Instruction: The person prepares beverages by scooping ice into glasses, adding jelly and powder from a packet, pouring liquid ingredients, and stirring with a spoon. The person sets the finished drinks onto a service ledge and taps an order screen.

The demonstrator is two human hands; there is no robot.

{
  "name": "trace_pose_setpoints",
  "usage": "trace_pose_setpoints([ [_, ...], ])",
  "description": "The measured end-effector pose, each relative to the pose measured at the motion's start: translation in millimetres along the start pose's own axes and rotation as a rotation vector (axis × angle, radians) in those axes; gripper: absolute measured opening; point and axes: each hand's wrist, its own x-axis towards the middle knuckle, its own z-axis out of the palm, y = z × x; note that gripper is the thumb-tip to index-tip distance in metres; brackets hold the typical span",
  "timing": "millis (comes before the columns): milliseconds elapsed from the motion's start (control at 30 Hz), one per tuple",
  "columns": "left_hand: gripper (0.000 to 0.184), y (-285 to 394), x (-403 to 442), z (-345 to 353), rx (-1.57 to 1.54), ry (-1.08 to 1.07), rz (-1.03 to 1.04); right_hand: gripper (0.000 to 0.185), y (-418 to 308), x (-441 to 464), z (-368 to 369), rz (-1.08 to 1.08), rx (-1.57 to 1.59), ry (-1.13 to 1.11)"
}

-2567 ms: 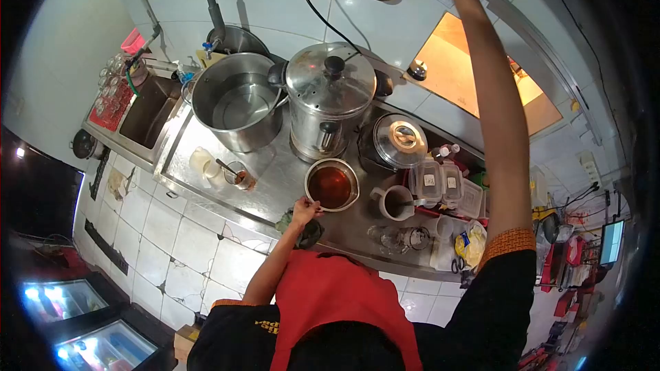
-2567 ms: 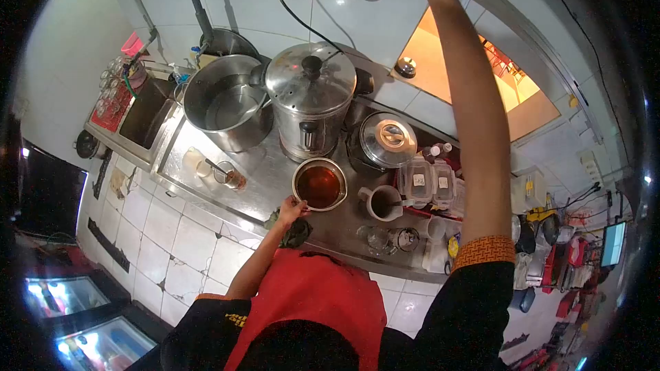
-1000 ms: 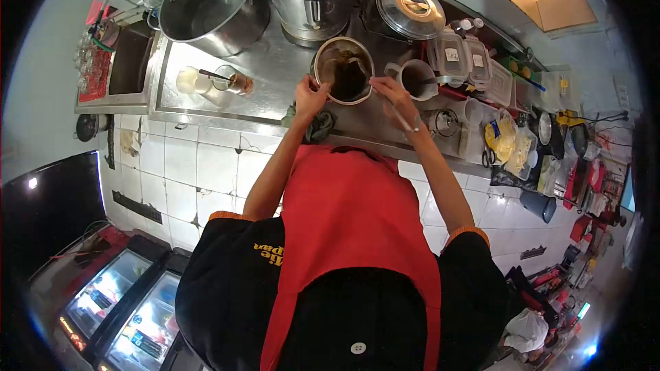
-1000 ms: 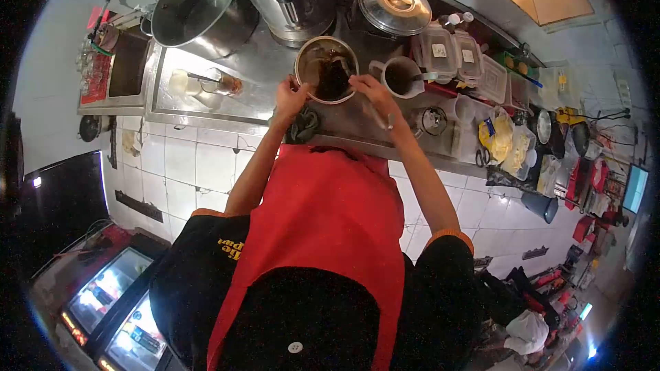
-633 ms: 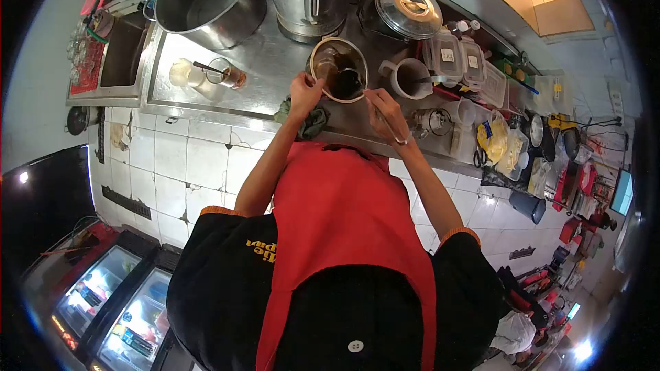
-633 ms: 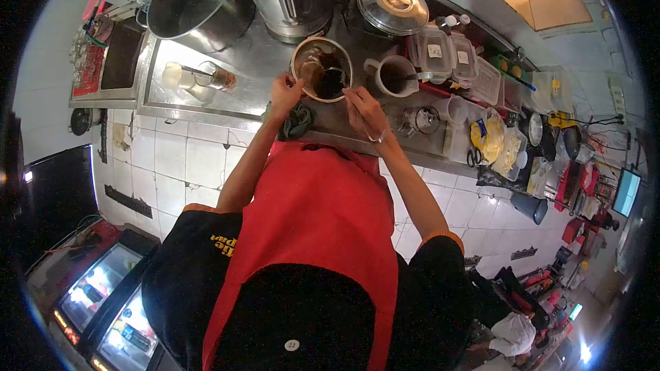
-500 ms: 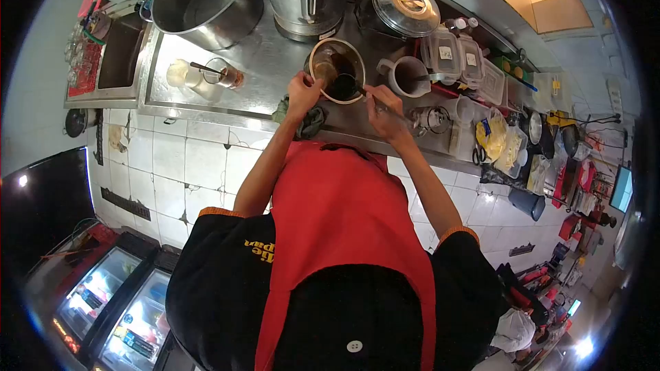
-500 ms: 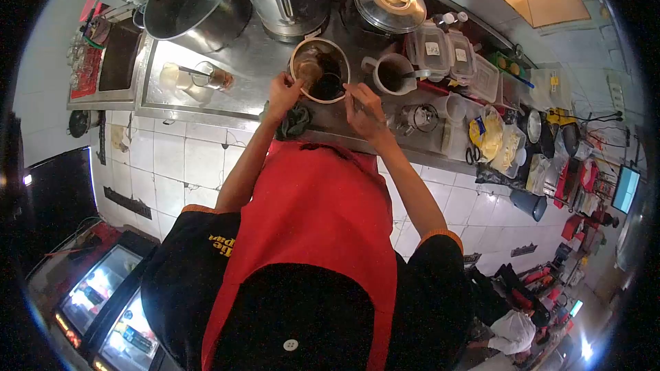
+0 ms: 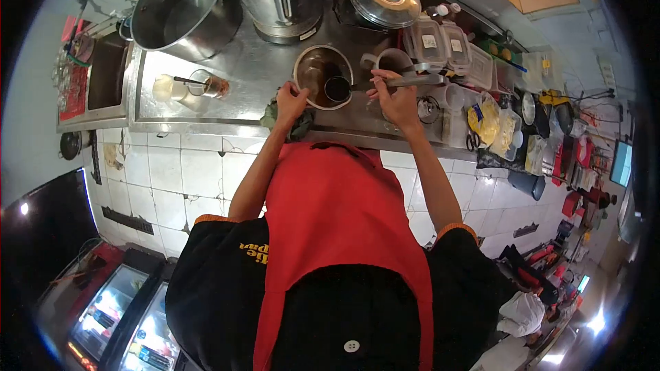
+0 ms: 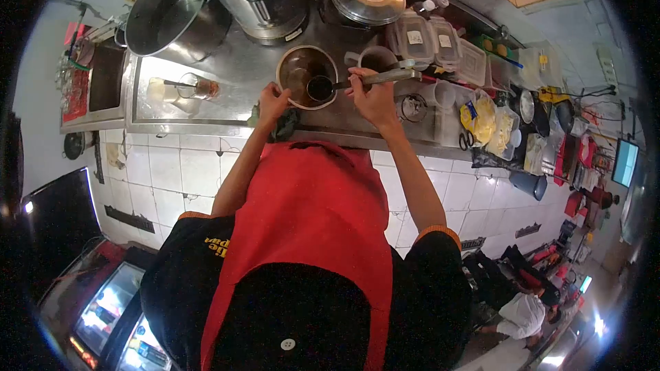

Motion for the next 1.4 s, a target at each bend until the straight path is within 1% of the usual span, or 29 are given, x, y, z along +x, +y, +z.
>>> trace_pose_setpoints([
  [33, 0.026, 6.3, -1.4, 0.7, -0.042, 0.005, -0.058, 0.022, -9.6, -2.1, -5.7, 0.003, -0.005, 0.011],
  [133, 0.027, -20.2, 10.0, 7.5, -0.109, 0.011, -0.069, 0.021, -29.6, -8.7, -25.6, 0.032, -0.032, 0.066],
  [167, 0.026, 18.4, -1.3, -0.1, 0.032, -0.014, -0.076, 0.021, -31.0, -11.2, -33.8, 0.024, -0.005, 0.092],
  [333, 0.022, -32.4, 20.0, 8.6, -0.071, -0.011, -0.061, 0.022, -43.7, -31.6, -73.2, 0.059, 0.016, 0.176],
  [400, 0.021, -40.3, 22.9, 10.5, -0.139, 0.011, -0.109, 0.022, -45.2, -43.1, -87.9, 0.061, -0.006, 0.181],
  [433, 0.020, -12.3, 13.2, 7.6, -0.156, 0.002, -0.150, 0.022, -42.8, -50.0, -93.5, 0.048, -0.024, 0.208],
  [467, 0.020, -22.3, 15.8, 9.8, -0.157, -0.002, -0.157, 0.021, -40.3, -56.7, -98.4, 0.035, -0.042, 0.232],
  [533, 0.018, -53.6, 31.5, 9.2, -0.032, 0.000, -0.081, 0.021, -33.5, -71.0, -106.3, 0.024, -0.074, 0.258],
  [567, 0.018, -54.5, 34.6, 8.7, -0.003, 0.016, -0.073, 0.021, -29.8, -78.0, -108.5, 0.007, -0.101, 0.284],
  [600, 0.018, -56.5, 33.0, 8.9, -0.003, 0.018, -0.078, 0.021, -26.1, -84.7, -109.6, 0.011, -0.102, 0.280],
  [667, 0.018, -22.9, 22.2, 5.2, -0.281, -0.001, -0.207, 0.018, -18.7, -98.0, -109.9, -0.016, -0.157, 0.335],
  [700, 0.018, -20.3, 21.6, 4.7, -0.281, 0.003, -0.214, 0.018, -14.9, -103.9, -108.9, -0.012, -0.159, 0.329],
  [767, 0.018, -26.9, 28.1, 2.2, -0.197, -0.027, -0.222, 0.017, -8.2, -114.0, -103.7, -0.135, -0.251, 0.335],
  [833, 0.018, -33.2, 30.9, 0.2, -0.201, -0.032, -0.217, 0.018, -4.2, -123.1, -94.3, -0.152, -0.297, 0.350],
  [867, 0.019, -35.9, 30.7, 0.5, -0.205, -0.045, -0.202, 0.018, -5.0, -127.3, -90.0, -0.174, -0.344, 0.378],
  [900, 0.019, -39.1, 29.6, 0.7, -0.207, -0.035, -0.212, 0.020, -8.2, -132.6, -88.5, -0.192, -0.486, 0.349],
  [933, 0.019, -34.1, 28.0, 0.2, -0.216, -0.036, -0.210, 0.020, -6.5, -136.8, -84.2, -0.191, -0.487, 0.333],
  [1033, 0.019, -27.6, 27.4, -1.4, -0.210, -0.039, -0.223, 0.024, 9.7, -150.2, -67.7, -0.185, -0.395, 0.394],
  [1067, 0.018, -27.3, 27.1, -2.2, -0.189, -0.056, -0.229, 0.024, 11.8, -155.1, -64.7, -0.184, -0.395, 0.379],
  [1133, 0.019, -27.1, 27.3, -1.9, -0.184, -0.044, -0.239, 0.026, 15.1, -161.3, -59.3, -0.315, -0.597, 0.339],
  [1200, 0.019, -23.3, 24.2, -2.9, -0.178, -0.036, -0.246, 0.028, 38.2, -170.5, -53.1, -0.335, -0.568, 0.334],
  [1267, 0.019, -18.0, 23.1, -3.9, -0.240, -0.052, -0.270, 0.036, 59.0, -183.1, -49.3, -0.420, -0.571, 0.257],
  [1300, 0.019, -17.1, 22.5, -4.2, -0.241, -0.044, -0.270, 0.041, 74.2, -197.0, -53.3, -0.329, -0.611, 0.139],
  [1333, 0.019, -19.5, 23.4, -3.8, -0.234, -0.037, -0.266, 0.046, 70.9, -205.8, -53.3, -0.224, -0.616, 0.046],
  [1400, 0.020, -23.5, 24.8, -3.7, -0.229, -0.024, -0.257, 0.047, 73.5, -207.8, -45.4, -0.232, -0.574, -0.023],
])
